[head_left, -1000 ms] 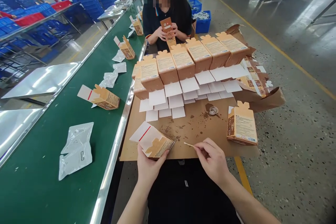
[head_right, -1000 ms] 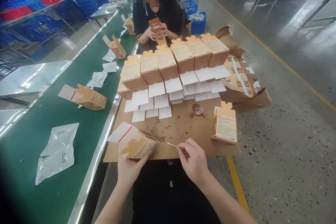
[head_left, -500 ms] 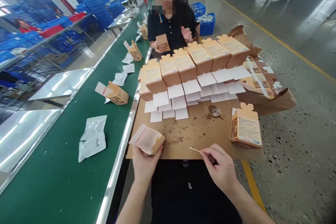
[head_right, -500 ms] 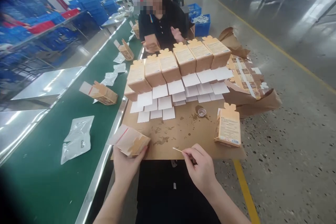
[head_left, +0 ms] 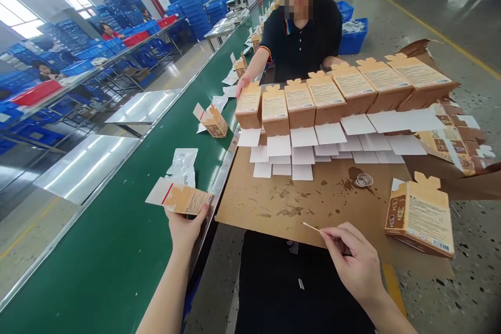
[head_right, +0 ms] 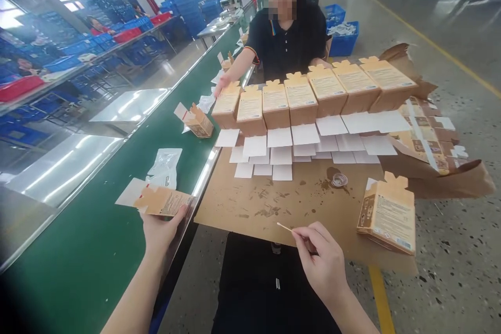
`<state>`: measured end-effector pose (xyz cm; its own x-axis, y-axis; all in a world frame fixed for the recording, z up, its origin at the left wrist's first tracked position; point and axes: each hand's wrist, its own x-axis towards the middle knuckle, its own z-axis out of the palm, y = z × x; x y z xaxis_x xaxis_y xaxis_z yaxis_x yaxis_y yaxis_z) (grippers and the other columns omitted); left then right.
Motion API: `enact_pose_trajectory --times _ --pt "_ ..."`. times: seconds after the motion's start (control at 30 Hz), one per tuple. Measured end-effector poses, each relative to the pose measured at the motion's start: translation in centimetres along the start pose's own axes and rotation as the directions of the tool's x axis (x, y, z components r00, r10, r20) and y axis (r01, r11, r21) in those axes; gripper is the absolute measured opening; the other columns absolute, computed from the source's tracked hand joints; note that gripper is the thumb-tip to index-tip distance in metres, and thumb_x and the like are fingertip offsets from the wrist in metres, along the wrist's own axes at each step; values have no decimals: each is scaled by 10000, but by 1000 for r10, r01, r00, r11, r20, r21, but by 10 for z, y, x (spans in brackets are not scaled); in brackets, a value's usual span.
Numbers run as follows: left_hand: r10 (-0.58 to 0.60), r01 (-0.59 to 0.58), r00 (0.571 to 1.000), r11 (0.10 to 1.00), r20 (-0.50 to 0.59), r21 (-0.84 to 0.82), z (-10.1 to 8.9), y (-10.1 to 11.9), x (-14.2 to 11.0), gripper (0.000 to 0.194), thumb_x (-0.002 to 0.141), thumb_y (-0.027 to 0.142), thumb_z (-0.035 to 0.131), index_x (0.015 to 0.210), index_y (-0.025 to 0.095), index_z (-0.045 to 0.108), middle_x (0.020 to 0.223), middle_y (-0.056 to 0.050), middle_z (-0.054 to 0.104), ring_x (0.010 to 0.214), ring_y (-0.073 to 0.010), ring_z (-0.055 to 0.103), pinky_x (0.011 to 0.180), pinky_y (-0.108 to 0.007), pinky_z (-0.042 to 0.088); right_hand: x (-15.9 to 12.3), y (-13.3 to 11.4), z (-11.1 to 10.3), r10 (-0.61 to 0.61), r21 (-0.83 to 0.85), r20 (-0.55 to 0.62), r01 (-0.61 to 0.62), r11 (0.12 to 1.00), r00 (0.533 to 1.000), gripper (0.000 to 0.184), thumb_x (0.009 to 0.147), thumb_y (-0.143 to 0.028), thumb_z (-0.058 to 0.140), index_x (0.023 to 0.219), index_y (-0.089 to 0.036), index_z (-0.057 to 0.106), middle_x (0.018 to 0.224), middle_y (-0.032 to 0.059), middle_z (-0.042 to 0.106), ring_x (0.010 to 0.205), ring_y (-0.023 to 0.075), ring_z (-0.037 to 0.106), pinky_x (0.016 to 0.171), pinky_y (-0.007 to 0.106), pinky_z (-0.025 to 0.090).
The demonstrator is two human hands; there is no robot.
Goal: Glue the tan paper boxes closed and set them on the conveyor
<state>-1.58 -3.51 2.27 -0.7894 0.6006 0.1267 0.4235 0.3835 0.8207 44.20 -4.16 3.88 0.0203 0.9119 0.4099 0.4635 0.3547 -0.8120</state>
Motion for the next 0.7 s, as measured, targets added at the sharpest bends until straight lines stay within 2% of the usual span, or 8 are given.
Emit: enact_pose_trajectory --times 0.13,0.3,0.4,0.47,0.53,0.6,0.67,0.7 --pt "-37 42 995 998 -93 55 5 -7 20 975 584 520 1105 1372 300 574 1419 -156 815 1438 -487 807 1285 -715 640 7 -3 4 -31 19 19 30 999 999 234 1147 -269 784 942 -286 895 728 -4 727 545 164 614 505 310 538" --pt "-52 53 996 998 -73 15 13 9 41 928 528 476 1111 1259 313 563 1352 -104 726 1398 -498 770 1276 -778 616 14 0 1 -15 48 -24 17 999 1000 246 1143 -342 806 917 -304 895 713 0 729 517 184 625 471 326 541" --pt "6 -8 999 999 -49 -42 6 13 32 1035 437 481 1151 1286 303 586 1383 -96 635 1470 -495 704 1304 -779 594 19 2 -15 -16 40 -68 19 999 998 233 1129 -375 825 915 -318 900 708 1 742 499 192 639 452 328 551" --pt "59 -68 989 996 -134 -63 -1 9 16 1096 417 517 1161 1330 305 593 1369 -83 604 1481 -480 675 1291 -772 601 18 3 -30 0 3 -112 0 1000 994 242 1122 -401 830 903 -327 899 707 6 753 500 203 670 452 332 574" --pt "126 -163 959 977 -252 -134 -3 11 2 1025 508 558 1129 1343 309 590 1312 -58 612 1373 -414 713 1229 -722 647 13 5 -43 28 -31 -158 -33 999 987 245 1111 -424 836 891 -337 901 724 16 778 524 219 721 468 332 613" --pt "189 -264 946 921 -265 -286 5 33 -1 828 669 581 1058 1310 304 615 1225 -31 647 1195 -320 753 1141 -608 688 8 7 -50 52 -49 -189 -62 997 981 259 1100 -448 846 870 -340 896 739 29 800 554 236 760 482 333 640" --pt "203 -261 964 845 -171 -468 28 80 12 611 805 594 969 1240 289 668 1155 -21 691 1077 -256 759 1059 -486 691 7 7 -51 52 -61 -196 -66 996 979 284 1100 -473 845 856 -338 893 726 34 794 545 244 752 472 348 640" --pt "185 -206 978 814 -93 -542 44 110 23 525 865 609 911 1212 277 699 1158 -30 716 1067 -240 764 1030 -437 681 9 7 -51 42 -69 -190 -56 996 981 290 1105 -473 839 854 -337 890 715 34 784 529 244 735 461 360 631"
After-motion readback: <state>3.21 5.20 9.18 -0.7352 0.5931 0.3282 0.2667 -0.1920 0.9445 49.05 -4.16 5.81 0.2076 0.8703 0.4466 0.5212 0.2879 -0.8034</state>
